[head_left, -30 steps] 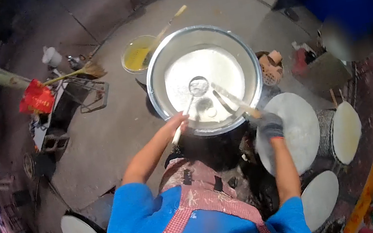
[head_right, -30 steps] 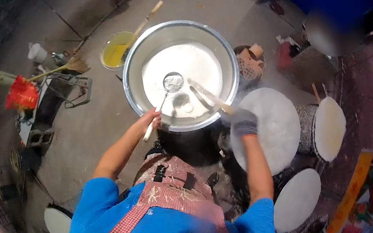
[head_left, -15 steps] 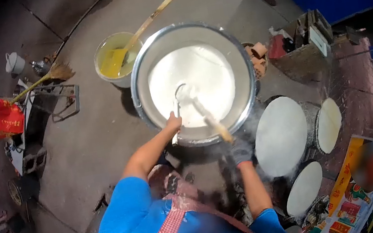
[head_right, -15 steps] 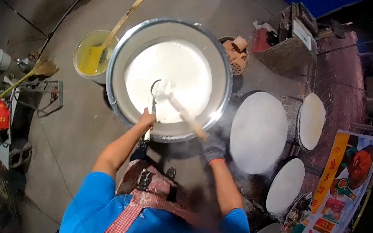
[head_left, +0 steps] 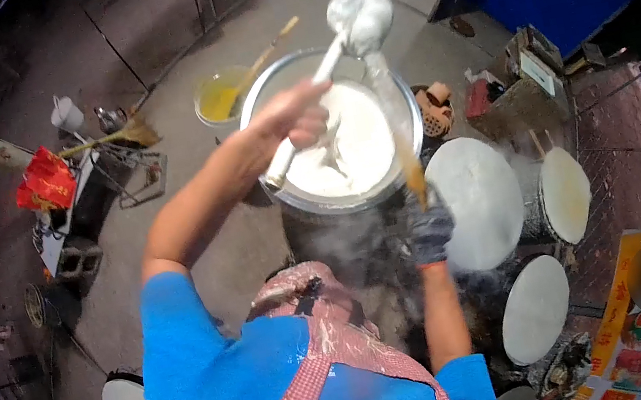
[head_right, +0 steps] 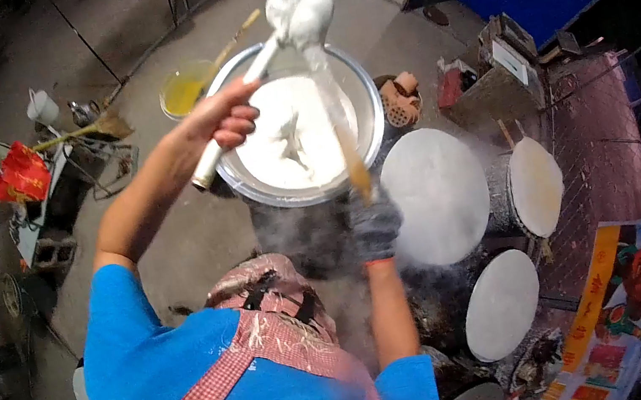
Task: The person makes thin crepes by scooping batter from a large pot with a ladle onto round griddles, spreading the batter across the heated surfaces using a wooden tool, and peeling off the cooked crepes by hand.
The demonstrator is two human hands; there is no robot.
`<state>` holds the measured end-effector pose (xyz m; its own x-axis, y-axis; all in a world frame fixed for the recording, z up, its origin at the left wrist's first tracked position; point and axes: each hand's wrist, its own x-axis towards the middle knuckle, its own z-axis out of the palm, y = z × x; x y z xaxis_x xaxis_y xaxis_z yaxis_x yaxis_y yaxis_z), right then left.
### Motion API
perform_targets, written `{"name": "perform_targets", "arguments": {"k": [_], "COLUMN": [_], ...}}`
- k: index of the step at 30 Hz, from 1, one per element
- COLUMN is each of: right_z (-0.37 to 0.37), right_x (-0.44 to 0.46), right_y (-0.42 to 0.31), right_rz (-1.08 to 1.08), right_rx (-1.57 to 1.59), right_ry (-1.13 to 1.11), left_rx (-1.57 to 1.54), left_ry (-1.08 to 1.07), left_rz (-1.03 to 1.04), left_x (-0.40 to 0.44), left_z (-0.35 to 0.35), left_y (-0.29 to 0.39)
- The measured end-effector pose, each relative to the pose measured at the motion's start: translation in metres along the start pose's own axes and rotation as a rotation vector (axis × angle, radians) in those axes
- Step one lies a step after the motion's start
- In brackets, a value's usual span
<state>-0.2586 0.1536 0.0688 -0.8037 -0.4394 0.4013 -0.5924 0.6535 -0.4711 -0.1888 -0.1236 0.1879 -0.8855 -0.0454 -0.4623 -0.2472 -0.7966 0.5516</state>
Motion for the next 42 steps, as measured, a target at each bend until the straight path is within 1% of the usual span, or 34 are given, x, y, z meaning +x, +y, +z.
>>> {"name": "perform_targets", "arguments": {"k": [1,2,4,5,7,8,9,10,12,13,14,15,16,17,18,19,20,21,22,23,24,25,26,27,29,30,32,34,35,37,38,39,40,42], "right_z": [-0.015,-0.033,-0.066,-0.075,-0.048,-0.024,0.017,0.045,0.035,0.025,0.005,-0.023,-0.047,-0.065,-0.082,-0.079,-0.077,-0.076,-0.110,-0.114,-0.118,-0.109,-0.113,-0.119,-0.145,-0.151,-0.156,-0.158,-0.158,-0.203,-0.224,-0.237,-0.244,-0.259], "right_x": [0.022,0.041,0.062,0.064,0.053,0.043,0.023,-0.006,-0.070,-0.099,-0.127,-0.147,-0.157,-0.169,-0.183,-0.205,-0.226,-0.248,-0.246,-0.270,-0.296,-0.339,-0.379,-0.420,-0.497,-0.539,-0.626,-0.692,-0.707,-0.705,-0.704,-0.709,-0.713,-0.722], "right_y": [-0.004,-0.015,-0.036,-0.050,-0.030,-0.009,0.024,0.047,0.041,0.035,0.031,0.022,0.016,0.017,0.015,0.022,0.030,0.039,0.011,0.014,0.017,0.032,0.021,0.008,0.000,0.000,-0.018,-0.049,-0.060,-0.068,-0.059,-0.046,-0.024,0.021], "right_rz": [-0.071,-0.041,0.126,0.122,0.080,0.066,0.009,-0.027,0.433,0.664,0.601,0.657,0.711,0.709,0.701,0.662,0.620,0.576,0.558,0.703,0.846,0.965,0.860,0.894,1.007,1.117,1.377,1.628,1.733,1.645,1.542,1.705,1.647,1.527], "right_rx": [0.145,0.193,0.373,0.553,0.738,0.821,0.625,0.427,0.541,0.616,0.485,0.404,0.315,0.417,0.500,0.473,0.438,0.394,0.431,0.436,0.441,0.200,0.018,0.037,0.005,-0.055,-0.184,-0.299,-0.339,-0.190,-0.108,-0.255,-0.358,-0.576], "right_ry": [0.124,0.203,0.212,0.260,0.199,0.170,0.130,0.077,-0.185,-0.308,-0.269,-0.269,-0.255,-0.097,0.061,0.189,0.316,0.436,0.511,0.477,0.436,0.294,0.484,0.478,0.443,0.424,0.365,0.287,0.231,0.863,1.167,1.005,0.938,0.809], "left_rx": [0.119,0.289,0.543,0.609,0.688,0.697,0.621,0.567,0.202,-0.110,-0.170,-0.026,0.013,0.145,0.417,0.624,0.742,0.757,0.749,0.655,0.470,0.318,0.158,0.317,0.037,-0.002,-0.109,-0.091,-0.005,0.157,0.241,0.644,1.008,1.150], "left_ry": [-0.036,-0.073,-0.118,-0.087,-0.066,-0.121,-0.148,0.025,0.086,0.172,0.172,0.083,0.081,-0.035,-0.161,-0.220,-0.300,-0.332,-0.380,-0.391,-0.371,-0.322,-0.236,-0.297,-0.132,-0.199,-0.219,-0.286,-0.358,-0.548,-0.667,-0.822,-0.937,-1.099], "left_rz": [0.094,0.199,0.388,0.437,0.485,0.432,0.399,0.213,-0.274,-0.510,-0.640,-0.666,-0.639,-0.514,-0.392,-0.293,-0.265,-0.254,-0.320,-0.468,-0.660,-0.933,-1.190,-1.191,-1.527,-1.626,-1.723,-1.832,-1.876,-1.962,-2.009,-1.723,-1.376,-1.215], "left_x": [-0.026,-0.042,-0.072,-0.078,-0.070,-0.063,-0.045,-0.046,-0.028,-0.015,-0.008,-0.011,-0.017,-0.027,-0.041,-0.052,-0.051,-0.044,-0.038,-0.022,-0.009,0.007,0.028,0.059,0.049,0.023,-0.016,-0.042,-0.052,-0.066,-0.063,-0.062,-0.065,-0.081], "left_z": [0.028,0.043,0.066,0.072,0.060,0.046,0.024,0.021,-0.004,-0.006,-0.009,-0.003,0.016,0.043,0.073,0.100,0.116,0.128,0.134,0.144,0.146,0.146,0.144,0.129,0.145,0.165,0.203,0.236,0.257,0.297,0.315,0.334,0.350,0.377], "left_y": [0.018,0.036,0.064,0.070,0.072,0.065,0.048,0.027,0.004,-0.005,-0.015,-0.026,-0.028,-0.033,-0.043,-0.061,-0.081,-0.108,-0.133,-0.159,-0.190,-0.222,-0.258,-0.307,-0.396,-0.437,-0.510,-0.568,-0.594,-0.647,-0.677,-0.706,-0.732,-0.771]}}
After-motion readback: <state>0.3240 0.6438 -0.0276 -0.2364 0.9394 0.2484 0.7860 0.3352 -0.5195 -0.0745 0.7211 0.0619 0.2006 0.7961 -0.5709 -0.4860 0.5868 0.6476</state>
